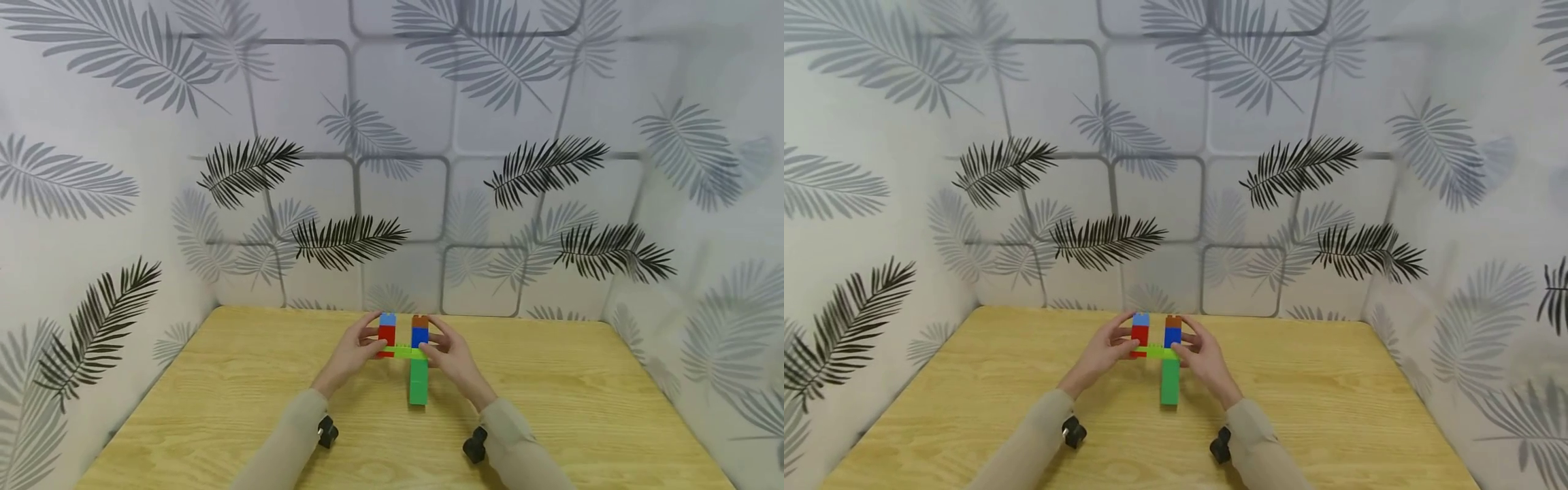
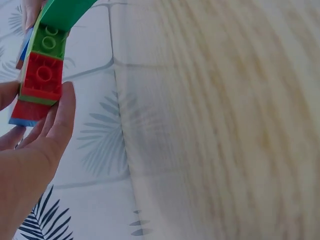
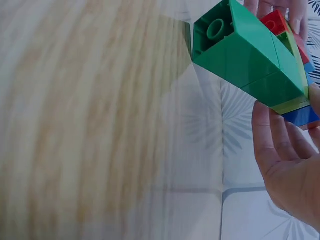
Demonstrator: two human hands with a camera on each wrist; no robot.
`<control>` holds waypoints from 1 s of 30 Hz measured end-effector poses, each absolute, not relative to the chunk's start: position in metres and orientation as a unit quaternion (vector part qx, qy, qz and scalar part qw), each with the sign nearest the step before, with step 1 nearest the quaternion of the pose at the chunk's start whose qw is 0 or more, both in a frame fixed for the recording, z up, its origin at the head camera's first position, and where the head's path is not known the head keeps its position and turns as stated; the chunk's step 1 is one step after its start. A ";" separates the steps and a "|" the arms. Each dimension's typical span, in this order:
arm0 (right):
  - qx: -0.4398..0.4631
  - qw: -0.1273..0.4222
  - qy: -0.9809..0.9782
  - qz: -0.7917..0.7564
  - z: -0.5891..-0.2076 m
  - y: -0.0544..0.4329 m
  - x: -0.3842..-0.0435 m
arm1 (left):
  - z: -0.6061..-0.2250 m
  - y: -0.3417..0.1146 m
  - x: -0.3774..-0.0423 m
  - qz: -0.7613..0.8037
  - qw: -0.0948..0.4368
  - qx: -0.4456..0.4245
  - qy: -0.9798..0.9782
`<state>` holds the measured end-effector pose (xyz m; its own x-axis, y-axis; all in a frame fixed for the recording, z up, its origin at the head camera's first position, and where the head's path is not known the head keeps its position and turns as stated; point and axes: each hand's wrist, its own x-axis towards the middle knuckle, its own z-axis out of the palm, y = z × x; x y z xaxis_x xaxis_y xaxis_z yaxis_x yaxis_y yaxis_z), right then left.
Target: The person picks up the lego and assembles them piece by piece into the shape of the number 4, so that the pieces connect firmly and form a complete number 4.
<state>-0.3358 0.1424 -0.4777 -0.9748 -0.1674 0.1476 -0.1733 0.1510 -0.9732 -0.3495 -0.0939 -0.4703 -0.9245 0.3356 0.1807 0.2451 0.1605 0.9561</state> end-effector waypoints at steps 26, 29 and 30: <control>-0.008 -0.072 -0.760 0.646 -0.499 0.140 -0.359 | -0.494 -0.081 -0.371 0.589 0.108 0.061 0.799; -0.020 -0.071 -0.766 0.638 -0.500 0.139 -0.363 | -0.495 -0.080 -0.374 0.575 0.096 0.063 0.810; -0.019 -0.074 -0.769 0.635 -0.501 0.139 -0.364 | -0.496 -0.079 -0.374 0.571 0.093 0.063 0.813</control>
<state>-0.3643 0.1389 -0.5006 -0.9884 -0.0651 -0.1374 0.1226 0.1938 -0.9733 -0.3742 -0.0795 -0.4958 -0.9749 0.2082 -0.0789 -0.0038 0.3390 0.9408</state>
